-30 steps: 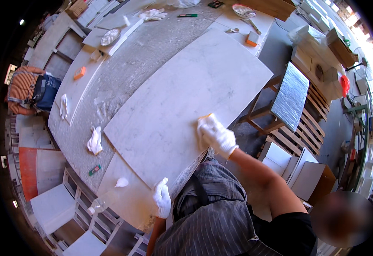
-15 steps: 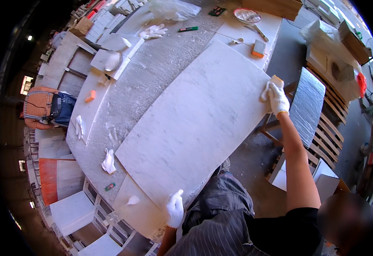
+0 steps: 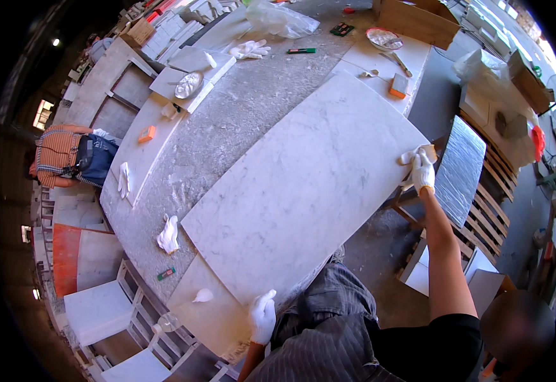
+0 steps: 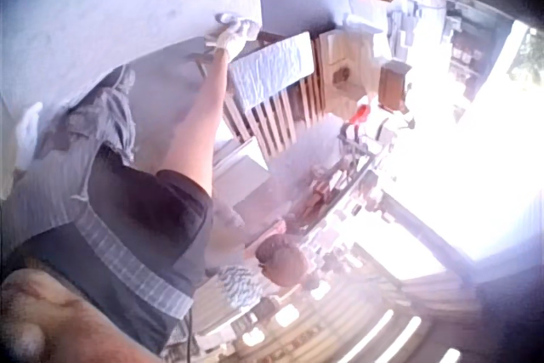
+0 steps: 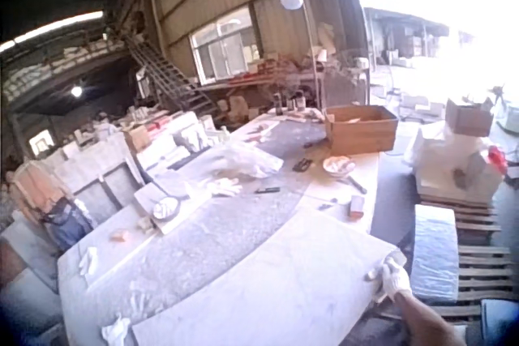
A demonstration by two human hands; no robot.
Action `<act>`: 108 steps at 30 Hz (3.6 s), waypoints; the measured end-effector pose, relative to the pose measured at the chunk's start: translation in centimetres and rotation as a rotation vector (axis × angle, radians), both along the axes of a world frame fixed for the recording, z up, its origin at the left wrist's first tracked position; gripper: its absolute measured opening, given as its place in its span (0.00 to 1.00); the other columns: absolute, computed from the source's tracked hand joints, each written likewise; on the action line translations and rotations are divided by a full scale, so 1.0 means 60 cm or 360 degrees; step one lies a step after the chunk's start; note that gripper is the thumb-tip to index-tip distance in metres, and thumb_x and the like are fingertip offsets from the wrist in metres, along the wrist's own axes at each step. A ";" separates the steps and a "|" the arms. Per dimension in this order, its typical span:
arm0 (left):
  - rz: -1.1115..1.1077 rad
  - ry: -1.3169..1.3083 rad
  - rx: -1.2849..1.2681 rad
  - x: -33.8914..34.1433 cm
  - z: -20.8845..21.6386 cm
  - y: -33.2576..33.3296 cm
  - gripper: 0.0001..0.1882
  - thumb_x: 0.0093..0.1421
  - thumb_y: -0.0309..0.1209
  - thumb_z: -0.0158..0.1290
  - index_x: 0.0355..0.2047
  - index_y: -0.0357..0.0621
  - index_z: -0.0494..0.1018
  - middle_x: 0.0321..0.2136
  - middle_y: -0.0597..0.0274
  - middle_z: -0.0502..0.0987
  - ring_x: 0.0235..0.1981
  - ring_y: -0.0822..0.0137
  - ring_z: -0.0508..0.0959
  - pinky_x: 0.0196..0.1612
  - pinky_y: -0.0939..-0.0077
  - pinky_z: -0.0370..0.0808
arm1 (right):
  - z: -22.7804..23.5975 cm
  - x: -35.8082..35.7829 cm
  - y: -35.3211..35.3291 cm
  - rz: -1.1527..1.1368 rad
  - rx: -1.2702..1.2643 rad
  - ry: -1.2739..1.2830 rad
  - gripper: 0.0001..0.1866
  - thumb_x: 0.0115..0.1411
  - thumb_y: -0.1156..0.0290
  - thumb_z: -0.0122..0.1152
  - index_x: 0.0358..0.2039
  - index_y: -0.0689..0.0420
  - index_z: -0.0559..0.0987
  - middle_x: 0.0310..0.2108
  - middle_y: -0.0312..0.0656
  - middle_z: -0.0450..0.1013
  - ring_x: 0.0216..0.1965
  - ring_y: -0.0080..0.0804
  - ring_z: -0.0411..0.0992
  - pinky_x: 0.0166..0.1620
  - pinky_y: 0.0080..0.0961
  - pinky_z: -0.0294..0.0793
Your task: The person wipes a large white slab with a cloth, then lifts and stacks it with other slabs on a wooden rack. The person repeats the wiping and stacking process with additional slabs.
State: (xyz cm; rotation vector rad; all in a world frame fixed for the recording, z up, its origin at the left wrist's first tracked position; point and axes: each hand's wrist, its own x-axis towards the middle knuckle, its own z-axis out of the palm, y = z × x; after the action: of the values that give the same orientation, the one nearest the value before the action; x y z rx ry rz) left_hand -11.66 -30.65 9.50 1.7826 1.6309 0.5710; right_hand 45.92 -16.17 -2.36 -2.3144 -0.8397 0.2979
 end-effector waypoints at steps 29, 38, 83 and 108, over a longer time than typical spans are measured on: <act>0.0160 -0.0355 0.0138 -0.199 -0.047 -0.111 0.13 0.61 0.20 0.52 0.45 0.40 0.79 0.40 0.50 0.79 0.43 0.53 0.78 0.49 0.64 0.73 | 0.214 -0.740 -0.138 0.1748 -0.0278 0.0840 0.23 0.62 0.65 0.58 0.57 0.53 0.74 0.42 0.50 0.76 0.41 0.42 0.78 0.45 0.33 0.77; 0.0148 -0.0371 0.0244 -0.199 -0.042 -0.109 0.12 0.62 0.20 0.52 0.45 0.38 0.78 0.39 0.52 0.81 0.41 0.54 0.79 0.46 0.64 0.74 | 0.244 -0.909 0.025 0.1891 0.0433 0.0947 0.15 0.61 0.64 0.61 0.45 0.56 0.73 0.38 0.43 0.74 0.36 0.38 0.75 0.42 0.33 0.75; -0.0003 0.0216 0.0123 0.232 -0.053 0.095 0.14 0.62 0.26 0.51 0.48 0.44 0.78 0.45 0.52 0.78 0.48 0.52 0.76 0.54 0.59 0.71 | 0.027 -0.006 -0.068 0.0301 -0.0015 -0.0527 0.24 0.63 0.57 0.57 0.58 0.51 0.75 0.58 0.51 0.70 0.59 0.51 0.67 0.62 0.44 0.62; 0.0160 0.0885 0.0035 0.422 -0.082 0.185 0.20 0.62 0.33 0.49 0.55 0.44 0.73 0.53 0.47 0.71 0.55 0.48 0.68 0.60 0.55 0.65 | 0.078 0.218 0.007 0.1177 -0.0111 -0.0666 0.22 0.62 0.58 0.60 0.57 0.46 0.76 0.58 0.44 0.70 0.62 0.50 0.64 0.64 0.50 0.61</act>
State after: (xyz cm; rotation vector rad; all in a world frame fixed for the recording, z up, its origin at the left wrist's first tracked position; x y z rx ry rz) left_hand 13.64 -19.55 4.60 1.9992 2.0930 0.1325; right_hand 58.98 -15.73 2.31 -2.0650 -1.9144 0.1477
